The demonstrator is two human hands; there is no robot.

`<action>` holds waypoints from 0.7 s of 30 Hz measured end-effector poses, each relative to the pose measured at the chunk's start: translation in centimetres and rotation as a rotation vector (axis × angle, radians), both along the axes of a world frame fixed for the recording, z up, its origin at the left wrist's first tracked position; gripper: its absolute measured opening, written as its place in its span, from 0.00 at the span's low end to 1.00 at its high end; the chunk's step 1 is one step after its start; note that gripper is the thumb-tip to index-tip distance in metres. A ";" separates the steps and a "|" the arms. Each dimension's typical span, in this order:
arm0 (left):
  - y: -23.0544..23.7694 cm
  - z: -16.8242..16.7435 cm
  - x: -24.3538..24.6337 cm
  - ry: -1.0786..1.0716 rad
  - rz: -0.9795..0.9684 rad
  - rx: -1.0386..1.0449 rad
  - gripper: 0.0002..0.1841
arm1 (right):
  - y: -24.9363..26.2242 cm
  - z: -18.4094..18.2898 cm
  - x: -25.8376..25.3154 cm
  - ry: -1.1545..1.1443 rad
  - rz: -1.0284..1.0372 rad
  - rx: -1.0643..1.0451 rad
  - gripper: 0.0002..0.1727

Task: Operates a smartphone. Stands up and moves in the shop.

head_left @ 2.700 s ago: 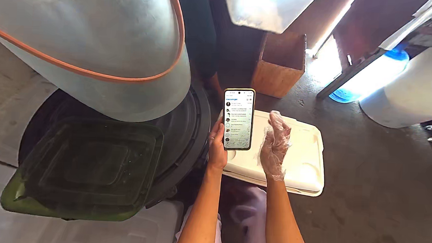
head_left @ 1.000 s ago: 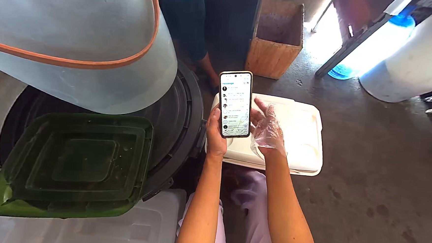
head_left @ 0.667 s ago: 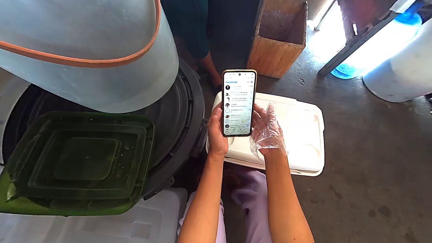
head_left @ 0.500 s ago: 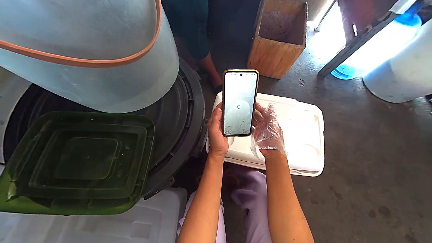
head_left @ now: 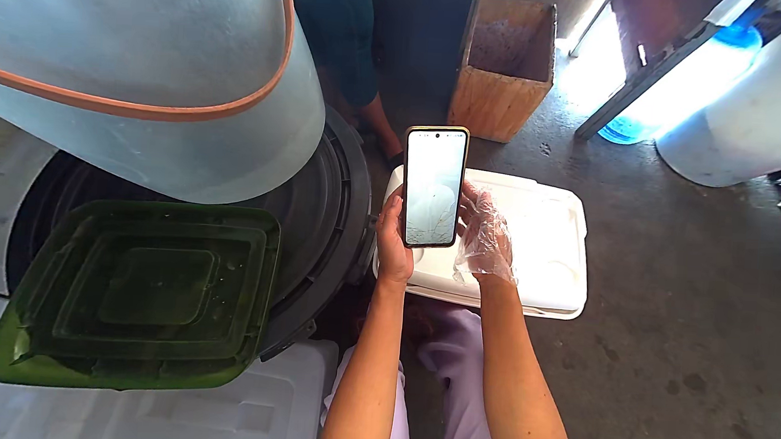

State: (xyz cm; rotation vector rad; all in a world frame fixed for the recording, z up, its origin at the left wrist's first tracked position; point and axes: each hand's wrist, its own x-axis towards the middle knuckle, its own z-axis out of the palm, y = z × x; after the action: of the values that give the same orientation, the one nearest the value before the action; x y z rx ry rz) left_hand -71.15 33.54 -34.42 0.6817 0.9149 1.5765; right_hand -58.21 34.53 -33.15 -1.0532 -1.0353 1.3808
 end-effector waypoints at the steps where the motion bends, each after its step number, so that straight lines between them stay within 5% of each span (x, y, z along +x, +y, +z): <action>1: 0.0 -0.1 0.0 -0.001 -0.010 0.014 0.28 | 0.1 0.0 0.0 0.003 0.001 -0.002 0.31; 13: 0.2 0.2 0.1 -0.055 0.054 -0.004 0.21 | 0.0 -0.2 0.6 0.036 0.053 0.025 0.26; 21: 0.1 0.5 0.0 -0.089 0.033 -0.012 0.23 | 0.2 -1.1 1.9 -0.063 0.212 0.128 0.42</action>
State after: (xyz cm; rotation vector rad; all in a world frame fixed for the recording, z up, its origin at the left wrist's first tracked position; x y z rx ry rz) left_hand -71.18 33.65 -33.90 0.5863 0.8732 1.6163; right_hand -56.34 34.70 -34.21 -0.9176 -1.2944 1.4357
